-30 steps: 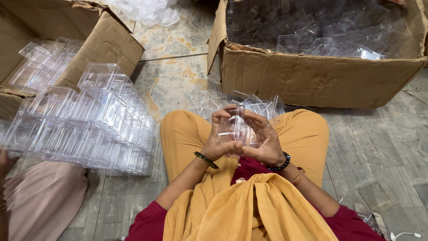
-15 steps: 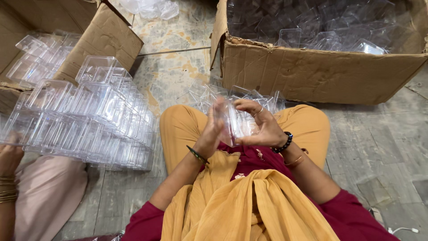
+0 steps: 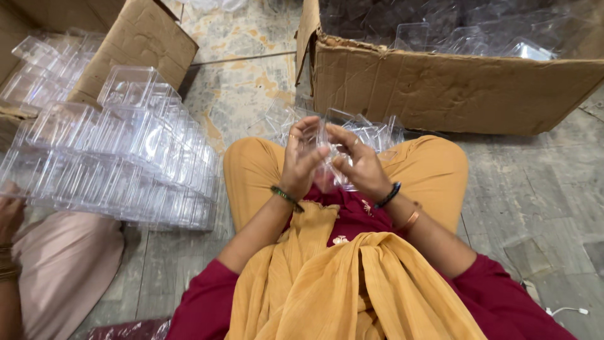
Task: The person sits on the floor and folds clear plastic boxes by hand, snapping the side walls and lid edges together to form each box. They take flat plastic pieces from cardboard boxes, assemble each box, and stack the finished boxes in a pile beside them.
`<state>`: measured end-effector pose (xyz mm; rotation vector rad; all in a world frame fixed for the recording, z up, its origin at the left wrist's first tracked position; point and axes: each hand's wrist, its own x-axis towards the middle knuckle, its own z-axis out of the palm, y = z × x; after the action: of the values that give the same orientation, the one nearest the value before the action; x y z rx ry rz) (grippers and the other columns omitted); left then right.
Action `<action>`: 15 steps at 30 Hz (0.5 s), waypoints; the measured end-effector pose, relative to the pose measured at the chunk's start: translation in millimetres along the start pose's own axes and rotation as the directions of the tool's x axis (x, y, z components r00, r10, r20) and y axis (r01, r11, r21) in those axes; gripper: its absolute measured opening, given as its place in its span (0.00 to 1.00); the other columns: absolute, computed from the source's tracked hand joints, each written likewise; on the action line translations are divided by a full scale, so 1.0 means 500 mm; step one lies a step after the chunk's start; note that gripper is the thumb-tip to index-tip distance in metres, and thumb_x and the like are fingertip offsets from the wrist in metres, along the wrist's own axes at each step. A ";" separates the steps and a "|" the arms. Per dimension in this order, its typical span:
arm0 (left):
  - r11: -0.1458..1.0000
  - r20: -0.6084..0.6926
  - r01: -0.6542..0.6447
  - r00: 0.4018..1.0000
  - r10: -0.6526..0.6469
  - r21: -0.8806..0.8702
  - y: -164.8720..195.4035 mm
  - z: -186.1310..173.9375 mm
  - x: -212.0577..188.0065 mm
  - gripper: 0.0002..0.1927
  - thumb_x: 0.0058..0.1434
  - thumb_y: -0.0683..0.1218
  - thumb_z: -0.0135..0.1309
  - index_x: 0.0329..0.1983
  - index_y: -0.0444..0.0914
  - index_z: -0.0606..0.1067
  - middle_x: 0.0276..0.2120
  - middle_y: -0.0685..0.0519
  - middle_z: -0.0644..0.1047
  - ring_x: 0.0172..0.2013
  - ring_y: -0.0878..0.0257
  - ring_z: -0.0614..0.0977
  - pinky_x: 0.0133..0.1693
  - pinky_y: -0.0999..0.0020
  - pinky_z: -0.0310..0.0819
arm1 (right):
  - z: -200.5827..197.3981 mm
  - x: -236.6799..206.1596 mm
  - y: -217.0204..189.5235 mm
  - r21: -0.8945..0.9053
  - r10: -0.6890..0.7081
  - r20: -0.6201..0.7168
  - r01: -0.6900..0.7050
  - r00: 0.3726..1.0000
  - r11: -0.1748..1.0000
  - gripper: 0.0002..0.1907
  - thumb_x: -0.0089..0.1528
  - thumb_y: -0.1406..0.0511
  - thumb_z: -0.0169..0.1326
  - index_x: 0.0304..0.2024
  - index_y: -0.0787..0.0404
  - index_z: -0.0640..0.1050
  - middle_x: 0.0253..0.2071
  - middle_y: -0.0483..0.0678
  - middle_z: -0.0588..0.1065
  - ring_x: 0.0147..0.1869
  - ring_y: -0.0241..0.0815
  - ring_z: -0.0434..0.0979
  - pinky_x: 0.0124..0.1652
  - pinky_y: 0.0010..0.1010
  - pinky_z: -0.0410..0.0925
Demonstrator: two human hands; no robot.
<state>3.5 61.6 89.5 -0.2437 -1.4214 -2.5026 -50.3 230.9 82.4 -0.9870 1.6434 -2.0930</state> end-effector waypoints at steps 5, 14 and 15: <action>0.919 -0.060 -0.027 0.998 0.004 -0.393 -0.046 -0.046 0.029 0.33 0.65 0.50 0.63 0.67 0.36 0.62 0.61 0.50 0.68 0.61 0.59 0.71 0.65 0.60 0.64 | -0.038 -0.003 0.015 0.543 0.373 0.035 -0.331 0.927 0.772 0.31 0.70 0.56 0.53 0.71 0.64 0.64 0.61 0.59 0.74 0.58 0.45 0.74 0.51 0.31 0.67; 0.983 -0.295 0.162 0.947 -0.128 0.091 -0.125 -0.067 -0.117 0.34 0.60 0.46 0.65 0.65 0.38 0.60 0.57 0.46 0.72 0.55 0.61 0.76 0.54 0.67 0.75 | -0.024 -0.056 0.056 0.372 0.262 -0.055 -0.223 0.964 0.901 0.23 0.66 0.73 0.55 0.60 0.57 0.62 0.59 0.60 0.73 0.56 0.49 0.78 0.54 0.39 0.73; 0.978 -0.296 0.203 0.938 -0.179 0.053 -0.107 -0.091 -0.145 0.34 0.60 0.46 0.65 0.65 0.37 0.61 0.57 0.45 0.73 0.55 0.60 0.77 0.55 0.66 0.75 | -0.013 -0.059 0.062 0.279 0.283 0.025 -0.278 0.959 0.919 0.22 0.66 0.73 0.55 0.59 0.59 0.63 0.59 0.60 0.73 0.58 0.48 0.78 0.57 0.39 0.72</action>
<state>55.7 58.7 3.3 0.2812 -1.4803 -2.4892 -38.9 244.2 42.9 -0.6055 1.3506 -2.0634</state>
